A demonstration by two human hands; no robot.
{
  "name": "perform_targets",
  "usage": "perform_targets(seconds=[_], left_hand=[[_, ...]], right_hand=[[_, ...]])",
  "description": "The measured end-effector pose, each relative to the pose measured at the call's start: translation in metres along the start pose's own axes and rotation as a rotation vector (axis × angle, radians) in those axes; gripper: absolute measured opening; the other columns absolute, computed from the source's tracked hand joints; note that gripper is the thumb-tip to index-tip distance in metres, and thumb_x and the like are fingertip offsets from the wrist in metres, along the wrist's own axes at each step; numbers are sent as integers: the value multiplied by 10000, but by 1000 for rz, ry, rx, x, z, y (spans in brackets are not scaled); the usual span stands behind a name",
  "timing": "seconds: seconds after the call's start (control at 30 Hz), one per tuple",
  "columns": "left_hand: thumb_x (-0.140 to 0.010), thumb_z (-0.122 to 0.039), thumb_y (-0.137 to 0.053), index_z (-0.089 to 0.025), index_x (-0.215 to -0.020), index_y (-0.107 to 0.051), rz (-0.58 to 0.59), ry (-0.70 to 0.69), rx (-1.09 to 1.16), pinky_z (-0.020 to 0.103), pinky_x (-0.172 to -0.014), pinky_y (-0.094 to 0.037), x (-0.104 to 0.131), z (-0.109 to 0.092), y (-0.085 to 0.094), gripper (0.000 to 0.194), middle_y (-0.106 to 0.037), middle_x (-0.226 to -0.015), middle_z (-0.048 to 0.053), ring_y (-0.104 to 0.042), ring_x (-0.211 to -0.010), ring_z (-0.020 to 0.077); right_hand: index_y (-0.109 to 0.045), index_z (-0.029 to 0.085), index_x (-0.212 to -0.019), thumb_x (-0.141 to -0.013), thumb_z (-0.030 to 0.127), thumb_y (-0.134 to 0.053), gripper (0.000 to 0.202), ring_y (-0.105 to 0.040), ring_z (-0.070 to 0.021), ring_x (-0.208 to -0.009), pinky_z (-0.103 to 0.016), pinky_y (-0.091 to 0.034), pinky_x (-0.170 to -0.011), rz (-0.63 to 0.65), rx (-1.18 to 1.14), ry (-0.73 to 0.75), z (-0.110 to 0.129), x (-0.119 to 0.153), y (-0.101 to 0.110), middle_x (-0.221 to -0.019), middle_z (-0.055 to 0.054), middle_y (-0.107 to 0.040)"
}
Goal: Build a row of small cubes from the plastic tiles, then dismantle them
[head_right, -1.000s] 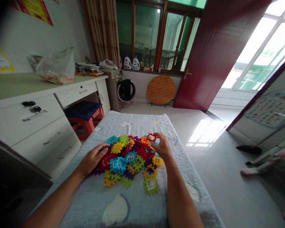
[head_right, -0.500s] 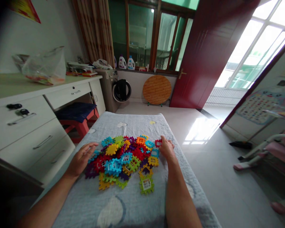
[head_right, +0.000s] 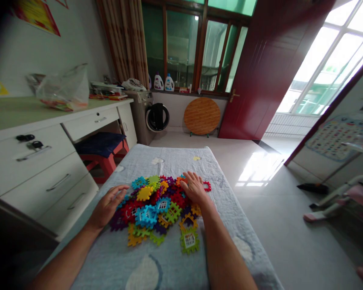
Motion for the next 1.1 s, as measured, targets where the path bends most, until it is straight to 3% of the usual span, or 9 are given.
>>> perform_targets(seconds=[0.2, 0.43, 0.6, 0.67, 0.77, 0.87, 0.97, 1.1], left_hand=[[-836, -596, -449, -200, -1023, -636, 43, -12, -2, 409, -1058, -391, 0, -5, -1, 476, -640, -1128, 73, -560, -1137, 252], [-862, -564, -445, -216, -1068, -627, 140, -22, -30, 424, -1072, -376, 1, -10, -6, 443, -631, -1164, 68, -548, -1159, 250], [-870, -549, -439, -213, -1072, -628, 148, -40, -45, 401, -1061, -389, 1, -9, -8, 435, -630, -1166, 62, -554, -1153, 239], [-870, -556, -432, -211, -1071, -628, 142, -37, -50, 402, -1063, -387, 1, -9, -7, 444, -630, -1161, 61, -552, -1156, 240], [-869, -565, -426, -212, -1072, -627, 135, -33, -54, 407, -1065, -383, 1, -9, -6, 454, -631, -1160, 64, -549, -1159, 244], [-868, -565, -429, -211, -1076, -627, 131, -31, -54, 408, -1068, -380, 2, -9, -5, 456, -630, -1167, 67, -546, -1162, 244], [-864, -567, -432, -211, -1070, -628, 124, -29, -52, 407, -1065, -383, 2, -7, -4, 456, -631, -1166, 70, -546, -1164, 246], [-865, -561, -436, -213, -1071, -629, 128, -33, -56, 403, -1060, -387, 2, -6, -5, 448, -634, -1161, 67, -550, -1158, 244]], right_hand=[[-575, 269, -1196, -961, 436, -396, 340, -481, -210, -1176, -384, -338, -1029, 110, -39, 127, 15, -1, -1, -1228, -54, -570], [-549, 277, -1262, -958, 409, -411, 359, -464, -222, -1208, -410, -340, -1049, 156, -90, 149, 29, 7, 3, -1298, -67, -518], [-498, 242, -1330, -936, 343, -439, 411, -417, -238, -1286, -429, -322, -1079, 156, -179, 107, 24, 8, 4, -1391, -98, -454], [-498, 226, -1325, -892, 291, -505, 438, -408, -251, -1295, -444, -326, -1075, 104, -193, 75, 19, 10, 10, -1411, -113, -432], [-610, 228, -1160, -801, 240, -616, 360, -465, -246, -1219, -441, -352, -1048, 63, -198, 126, 16, 16, 26, -1294, -94, -518], [-663, 256, -1050, -731, 262, -703, 322, -488, -230, -1157, -423, -367, -1029, 180, -200, 246, 21, 26, 35, -1217, -56, -548], [-643, 313, -1137, -657, 263, -758, 496, -440, -269, -1200, -471, -342, -1038, 278, -129, 276, 29, 35, 34, -1319, -40, -492], [-652, 319, -1123, -635, 245, -761, 505, -397, -309, -1231, -522, -317, -1039, 265, -53, 253, 36, 38, 30, -1330, -47, -490]])
Point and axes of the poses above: each hand's wrist, its own x-axis away from the middle knuckle, its own y-axis out of the back of the hand, z = x × y, the point moved 2 cm from there along -x, towards the middle knuckle
